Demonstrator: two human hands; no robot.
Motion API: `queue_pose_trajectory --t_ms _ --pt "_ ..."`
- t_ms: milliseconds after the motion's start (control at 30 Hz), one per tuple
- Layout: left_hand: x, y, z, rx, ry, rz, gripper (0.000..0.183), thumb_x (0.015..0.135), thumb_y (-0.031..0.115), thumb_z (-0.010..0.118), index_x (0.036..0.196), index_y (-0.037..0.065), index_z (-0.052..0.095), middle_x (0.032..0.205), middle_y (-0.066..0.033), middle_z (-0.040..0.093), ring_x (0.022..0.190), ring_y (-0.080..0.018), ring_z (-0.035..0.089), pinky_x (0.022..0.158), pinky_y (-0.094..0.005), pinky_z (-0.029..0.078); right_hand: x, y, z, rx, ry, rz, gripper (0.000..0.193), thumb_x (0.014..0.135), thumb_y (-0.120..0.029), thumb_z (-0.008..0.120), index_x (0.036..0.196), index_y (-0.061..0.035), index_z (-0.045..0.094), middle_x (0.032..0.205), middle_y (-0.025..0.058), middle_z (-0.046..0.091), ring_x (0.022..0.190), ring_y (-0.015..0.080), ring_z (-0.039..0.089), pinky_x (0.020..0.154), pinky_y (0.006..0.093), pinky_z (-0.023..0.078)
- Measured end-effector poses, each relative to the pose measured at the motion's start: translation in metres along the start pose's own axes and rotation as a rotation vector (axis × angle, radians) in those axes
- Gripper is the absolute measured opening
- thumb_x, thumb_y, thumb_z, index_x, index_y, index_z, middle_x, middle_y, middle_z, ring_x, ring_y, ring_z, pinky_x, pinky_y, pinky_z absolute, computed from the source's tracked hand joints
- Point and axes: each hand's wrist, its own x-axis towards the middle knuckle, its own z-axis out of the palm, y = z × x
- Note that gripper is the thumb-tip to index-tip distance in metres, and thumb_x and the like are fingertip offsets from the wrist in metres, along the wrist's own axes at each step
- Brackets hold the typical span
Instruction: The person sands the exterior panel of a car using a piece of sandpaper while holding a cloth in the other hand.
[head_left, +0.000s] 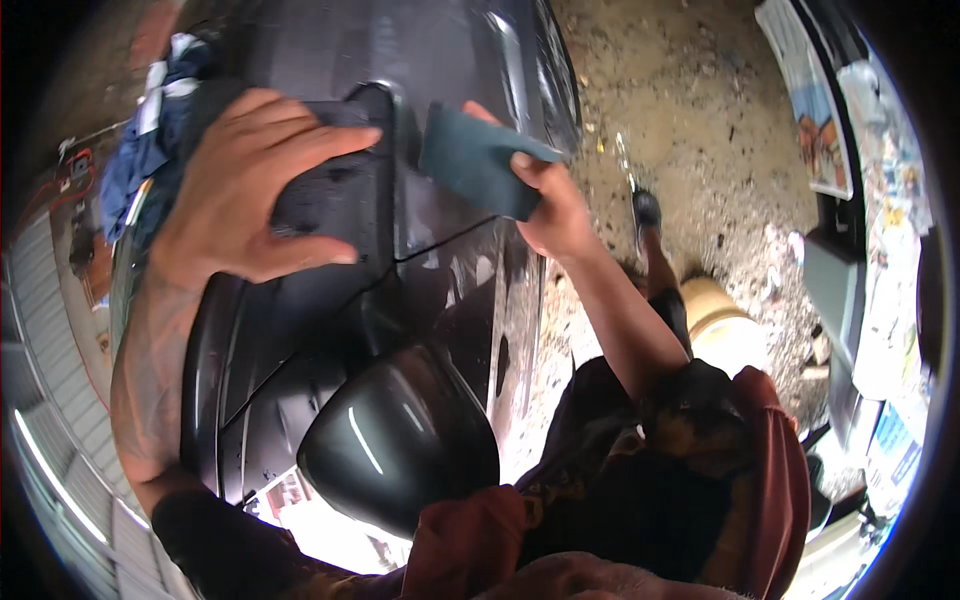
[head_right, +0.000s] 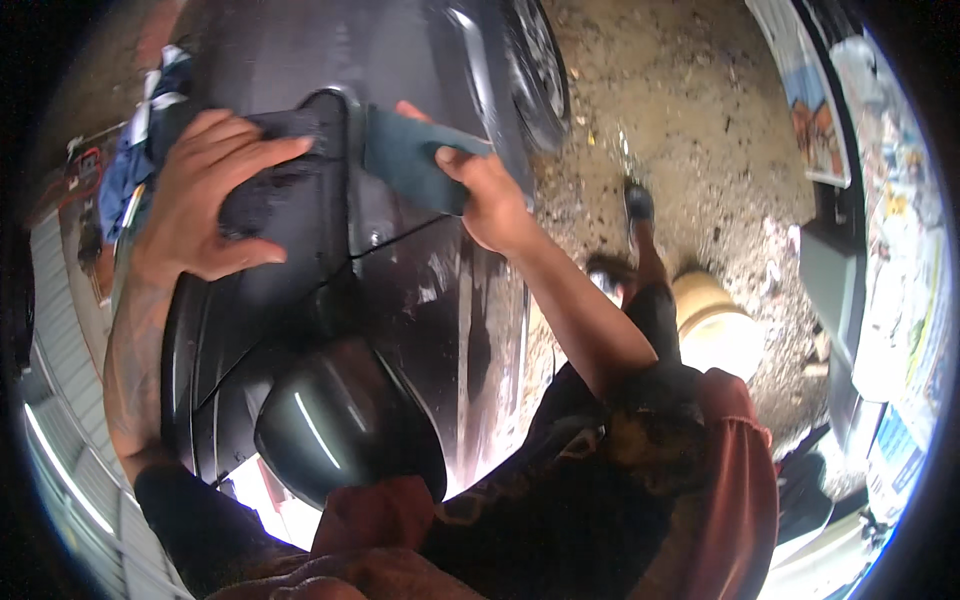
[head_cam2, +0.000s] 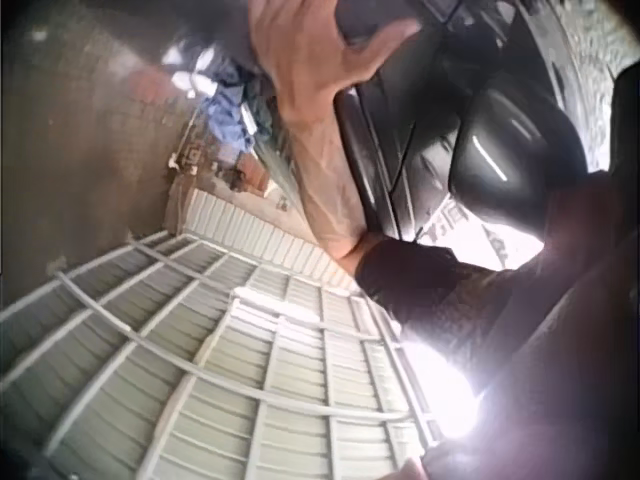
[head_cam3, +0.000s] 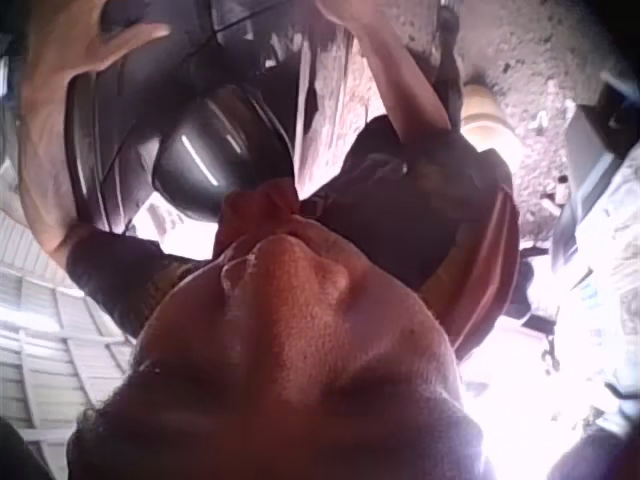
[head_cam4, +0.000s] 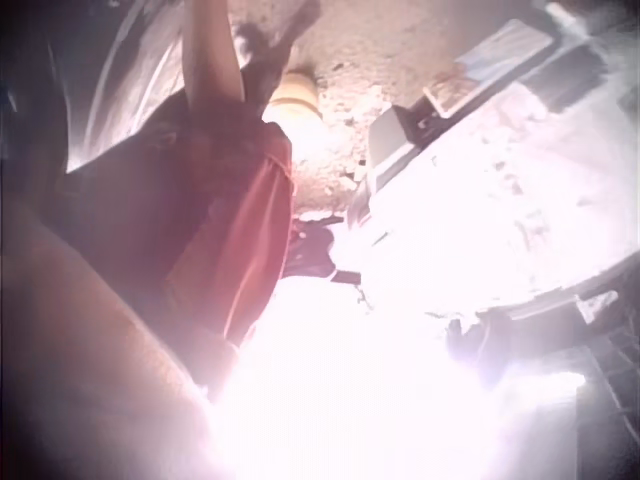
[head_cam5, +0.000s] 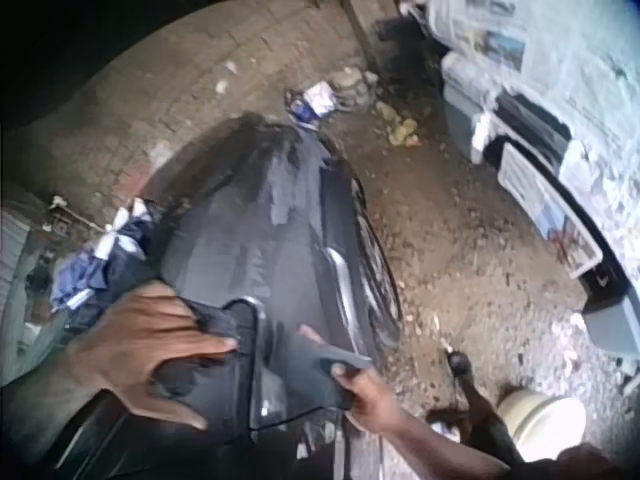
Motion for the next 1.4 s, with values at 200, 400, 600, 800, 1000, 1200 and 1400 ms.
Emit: queue_pose_trajectory --t_ms 200,400,600,800,1000,1200,1400 --pt "-0.016 0.000 0.004 0.008 0.097 -0.108 0.070 0.081 0.030 0.072 0.144 0.009 0.049 0.078 -0.0065 0.064 0.074 -0.0246 0.060 0.080 -0.0364 0.043 0.022 -0.029 0.042 0.170 -0.068 -0.002 0.038 0.094 -0.020 0.065 0.124 0.0022 0.060 0.109 0.0166 0.069 0.094 0.0305 0.070 0.074 0.0402 0.059" --pt "-0.017 0.001 0.011 -0.123 0.165 -0.208 0.044 0.084 0.017 0.066 0.126 0.009 0.055 0.076 -0.0055 0.064 0.074 -0.0262 0.059 0.081 -0.0370 0.044 0.026 -0.027 0.043 -0.107 -0.139 -0.087 0.020 0.096 -0.012 0.066 0.111 0.0011 0.068 0.103 0.0089 0.069 0.090 0.0182 0.066 0.074 0.0323 0.058" --pt "-0.014 -0.002 0.020 -0.118 0.210 -0.154 0.027 0.086 0.013 0.061 0.112 0.008 0.059 0.078 -0.0058 0.064 0.077 -0.0281 0.059 0.083 -0.0395 0.044 0.022 -0.026 0.031 -0.293 -0.026 -0.106 0.017 0.095 -0.011 0.067 0.107 0.0003 0.071 0.093 0.0047 0.071 0.085 0.0134 0.065 0.074 0.0294 0.053" --pt "-0.016 -0.003 0.017 -0.133 0.250 -0.142 0.022 0.088 0.014 0.060 0.109 0.008 0.061 0.082 -0.0063 0.066 0.080 -0.0281 0.059 0.083 -0.0398 0.044 0.030 -0.024 0.033 -0.066 -0.017 -0.117 0.017 0.093 -0.011 0.069 0.107 -0.0005 0.071 0.093 0.0056 0.072 0.081 0.0134 0.064 0.070 0.0294 0.052" --pt "-0.012 -0.001 0.012 -0.136 0.213 -0.190 0.022 0.089 0.018 0.062 0.109 0.008 0.062 0.085 -0.0060 0.067 0.080 -0.0282 0.059 0.084 -0.0395 0.044 0.038 -0.022 0.039 -0.057 -0.039 -0.086 0.018 0.093 -0.011 0.069 0.107 0.0003 0.071 0.093 0.0054 0.071 0.079 0.0129 0.063 0.069 0.0296 0.051" --pt "-0.012 -0.004 0.020 -0.172 0.286 -0.066 0.020 0.089 0.020 0.062 0.105 0.007 0.062 0.089 -0.0074 0.068 0.082 -0.0279 0.061 0.082 -0.0387 0.044 0.038 -0.012 0.051 -0.025 -0.018 -0.081 0.020 0.094 -0.011 0.068 0.110 0.0015 0.070 0.095 0.0047 0.071 0.082 0.0111 0.063 0.071 0.0280 0.052" --pt "-0.017 -0.006 0.019 -0.182 0.250 -0.052 0.013 0.087 0.015 0.062 0.097 0.006 0.062 0.086 -0.0080 0.067 0.080 -0.0273 0.061 0.082 -0.0387 0.044 0.034 -0.006 0.056 -0.284 0.119 -0.112 0.031 0.091 -0.010 0.072 0.119 0.0008 0.065 0.105 0.0075 0.069 0.093 0.0136 0.064 0.082 0.0294 0.053"
